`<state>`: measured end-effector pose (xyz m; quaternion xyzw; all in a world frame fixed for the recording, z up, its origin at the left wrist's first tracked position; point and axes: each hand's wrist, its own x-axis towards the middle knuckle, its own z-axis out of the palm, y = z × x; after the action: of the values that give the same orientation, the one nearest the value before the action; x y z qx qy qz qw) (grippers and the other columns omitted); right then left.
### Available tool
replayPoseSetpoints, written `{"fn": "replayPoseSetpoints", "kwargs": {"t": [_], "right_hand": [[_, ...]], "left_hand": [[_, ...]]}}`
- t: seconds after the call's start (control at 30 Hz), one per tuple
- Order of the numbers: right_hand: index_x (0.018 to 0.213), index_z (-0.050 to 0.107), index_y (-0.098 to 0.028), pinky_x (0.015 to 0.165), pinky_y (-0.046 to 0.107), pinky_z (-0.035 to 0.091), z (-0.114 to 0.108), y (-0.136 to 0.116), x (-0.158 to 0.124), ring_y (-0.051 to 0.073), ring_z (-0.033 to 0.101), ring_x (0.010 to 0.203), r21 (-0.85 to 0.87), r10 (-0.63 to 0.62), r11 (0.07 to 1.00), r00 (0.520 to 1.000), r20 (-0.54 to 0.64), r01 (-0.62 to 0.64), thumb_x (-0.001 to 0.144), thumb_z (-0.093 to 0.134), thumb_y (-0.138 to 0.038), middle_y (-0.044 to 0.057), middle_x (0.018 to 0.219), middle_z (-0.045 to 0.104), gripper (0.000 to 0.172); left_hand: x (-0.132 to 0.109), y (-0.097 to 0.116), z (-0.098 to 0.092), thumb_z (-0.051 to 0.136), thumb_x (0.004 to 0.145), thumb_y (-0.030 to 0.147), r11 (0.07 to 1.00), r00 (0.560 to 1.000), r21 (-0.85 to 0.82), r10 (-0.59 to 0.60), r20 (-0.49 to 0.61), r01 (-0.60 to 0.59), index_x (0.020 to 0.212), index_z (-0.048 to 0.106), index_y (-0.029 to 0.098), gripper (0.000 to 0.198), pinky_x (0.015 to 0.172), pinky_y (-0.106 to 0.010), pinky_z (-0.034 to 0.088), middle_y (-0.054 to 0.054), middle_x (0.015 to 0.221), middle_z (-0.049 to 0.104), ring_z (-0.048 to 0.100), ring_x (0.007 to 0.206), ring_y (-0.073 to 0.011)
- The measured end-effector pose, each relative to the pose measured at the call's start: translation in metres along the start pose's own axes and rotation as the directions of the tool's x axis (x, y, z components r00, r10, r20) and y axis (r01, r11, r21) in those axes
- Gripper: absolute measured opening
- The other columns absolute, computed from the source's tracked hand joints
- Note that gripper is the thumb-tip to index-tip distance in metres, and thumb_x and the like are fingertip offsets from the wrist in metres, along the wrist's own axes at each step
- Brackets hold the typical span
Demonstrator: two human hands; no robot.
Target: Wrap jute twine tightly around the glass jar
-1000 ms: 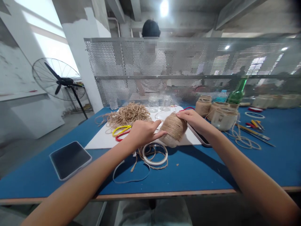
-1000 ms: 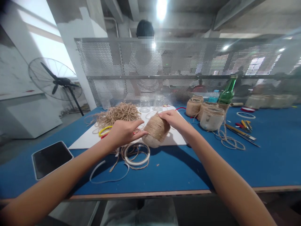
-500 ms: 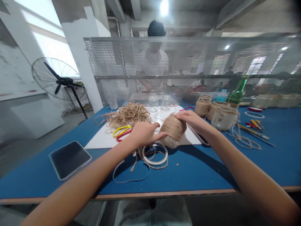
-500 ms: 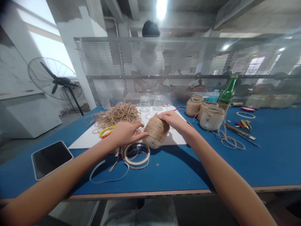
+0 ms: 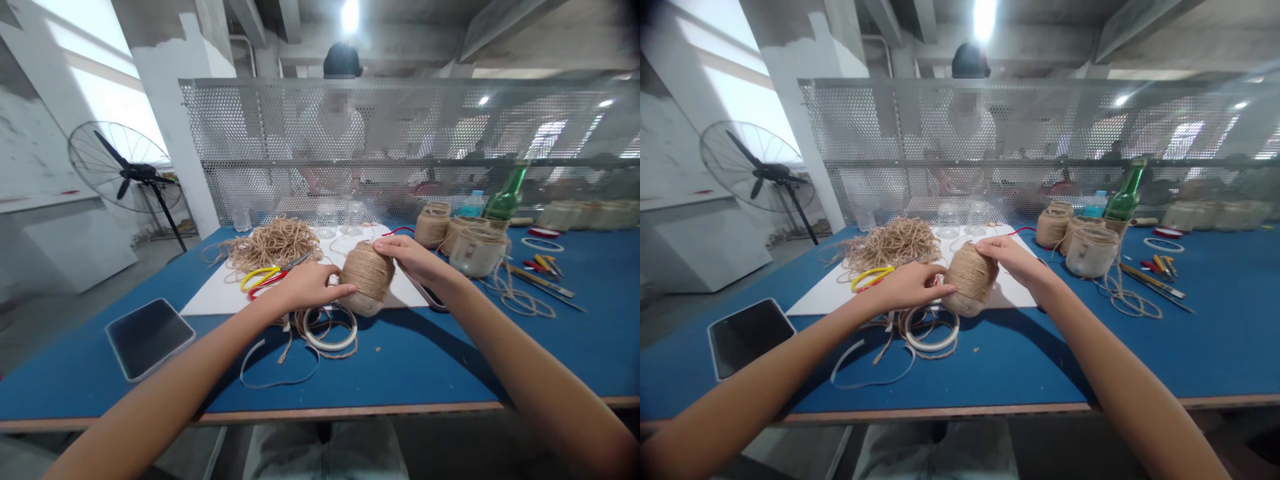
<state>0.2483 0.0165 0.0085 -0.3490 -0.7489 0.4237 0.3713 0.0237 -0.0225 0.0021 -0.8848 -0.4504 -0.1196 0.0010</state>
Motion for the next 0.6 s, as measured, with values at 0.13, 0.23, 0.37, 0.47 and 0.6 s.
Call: {"fn": "replayPoseSetpoints", "kwargs": {"t": [0.13,0.23,0.37,0.47,0.6], "right_hand": [[0.064,0.054,-0.016,0.065,0.027,0.035,-0.001,-0.001,0.000,0.013,0.045,0.064,-0.003,-0.066,0.998,0.997,0.036,0.066,0.077,0.051,-0.042,0.000,0.064,0.051,0.029],[0.068,0.054,-0.016,0.064,0.026,0.033,-0.005,-0.001,0.002,0.012,0.043,0.064,-0.070,-0.113,0.990,0.989,0.095,0.120,0.079,0.048,-0.041,0.000,0.066,0.049,0.029],[0.058,0.049,-0.017,0.061,0.026,0.031,-0.009,-0.002,0.004,0.012,0.040,0.060,-0.331,-0.120,0.934,0.991,0.067,0.135,0.081,0.042,-0.041,-0.001,0.059,0.045,0.034],[0.050,0.042,-0.017,0.058,0.027,0.029,-0.008,-0.004,0.003,0.012,0.036,0.056,-0.519,-0.137,0.850,0.989,-0.061,0.086,0.083,0.038,-0.042,-0.001,0.053,0.042,0.042],[0.049,0.036,-0.018,0.055,0.028,0.027,-0.002,-0.009,0.001,0.011,0.033,0.054,-0.567,-0.132,0.824,0.971,-0.200,-0.005,0.085,0.028,-0.048,-0.001,0.052,0.038,0.048]], "left_hand": [[0.000,-0.004,0.001,0.027,0.077,0.071,0.999,0.999,0.029,-0.034,-0.024,0.035,0.105,0.054,0.019,0.065,0.054,-0.026,0.038,-0.007,0.081,0.066,0.059,0.064,-0.0193],[0.000,-0.004,0.002,0.027,0.078,0.070,0.996,0.998,0.068,-0.045,-0.050,0.049,0.109,0.050,0.018,0.065,0.054,-0.027,0.039,-0.008,0.080,0.066,0.059,0.064,-0.0203],[-0.001,0.001,0.004,0.026,0.080,0.068,0.989,0.996,0.130,-0.059,-0.068,0.067,0.108,0.050,0.017,0.063,0.054,-0.028,0.040,-0.009,0.078,0.066,0.060,0.065,-0.0223],[-0.001,0.004,0.004,0.026,0.079,0.069,0.986,0.995,0.145,-0.069,-0.071,0.079,0.108,0.049,0.017,0.064,0.054,-0.028,0.040,-0.009,0.078,0.066,0.060,0.065,-0.0224],[-0.002,0.007,0.006,0.025,0.078,0.070,0.980,0.993,0.183,-0.067,-0.098,0.084,0.110,0.048,0.017,0.066,0.054,-0.029,0.041,-0.009,0.078,0.066,0.061,0.068,-0.0240]]}}
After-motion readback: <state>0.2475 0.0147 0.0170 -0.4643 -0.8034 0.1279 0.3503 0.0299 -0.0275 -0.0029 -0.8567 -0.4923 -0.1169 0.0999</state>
